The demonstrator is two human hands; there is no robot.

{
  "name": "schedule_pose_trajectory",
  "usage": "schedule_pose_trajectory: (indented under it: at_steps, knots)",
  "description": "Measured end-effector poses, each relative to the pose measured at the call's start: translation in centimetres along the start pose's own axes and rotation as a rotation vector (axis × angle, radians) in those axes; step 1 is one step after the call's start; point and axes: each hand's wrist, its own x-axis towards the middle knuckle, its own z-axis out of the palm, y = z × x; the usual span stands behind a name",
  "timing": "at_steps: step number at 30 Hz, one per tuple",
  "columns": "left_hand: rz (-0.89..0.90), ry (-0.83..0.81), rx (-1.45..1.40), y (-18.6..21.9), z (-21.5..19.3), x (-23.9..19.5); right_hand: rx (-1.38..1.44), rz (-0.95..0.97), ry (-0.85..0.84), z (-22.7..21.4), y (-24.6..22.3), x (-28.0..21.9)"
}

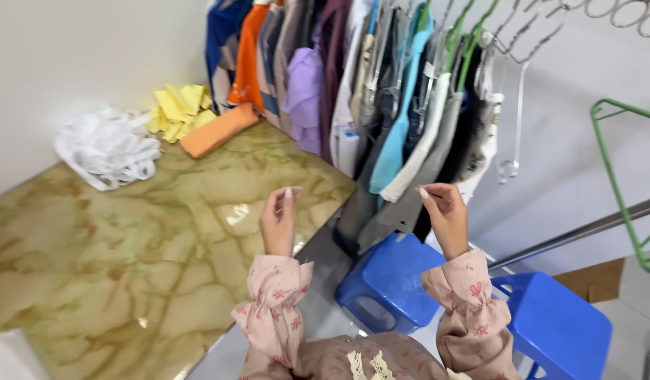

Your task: The person removes an orange t-shirt from a hanger, folds it neatly on a marble-patterned table, and places it aside. They then remove a white patterned t-shirt and a black t-shirt from the rack, folding each one in the same manner on the table.

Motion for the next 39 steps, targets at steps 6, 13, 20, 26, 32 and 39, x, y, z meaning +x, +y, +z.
schedule_pose_trajectory:
  at_steps: [6, 13, 20, 26, 32, 39]
  knots:
    - [-0.012, -0.267, 0.034, -1.7, 13.5, -2.6, -0.053, -0.100, 0.050, -6.3, 1.2, 2.8]
    - [0.032, -0.435, 0.030, -1.2, 26.3, -5.7, -0.112, -0.189, 0.163, -9.9, 2.6, 6.6]
    - [0.191, -0.592, 0.112, 0.9, 31.7, -6.6, -0.548, -0.282, 0.077, -10.9, 2.0, 10.1]
    - [0.252, -0.650, 0.202, 0.4, 33.4, -6.0, -0.804, -0.307, -0.050, -12.3, 3.1, 11.4]
    - [0.200, -0.732, 0.121, -1.2, 32.9, -8.5, -0.853, -0.327, -0.208, -14.1, 4.0, 8.3]
    - [0.185, -0.848, 0.112, -2.7, 32.7, -12.1, -0.792, -0.202, -0.062, -15.4, 2.6, 8.2]
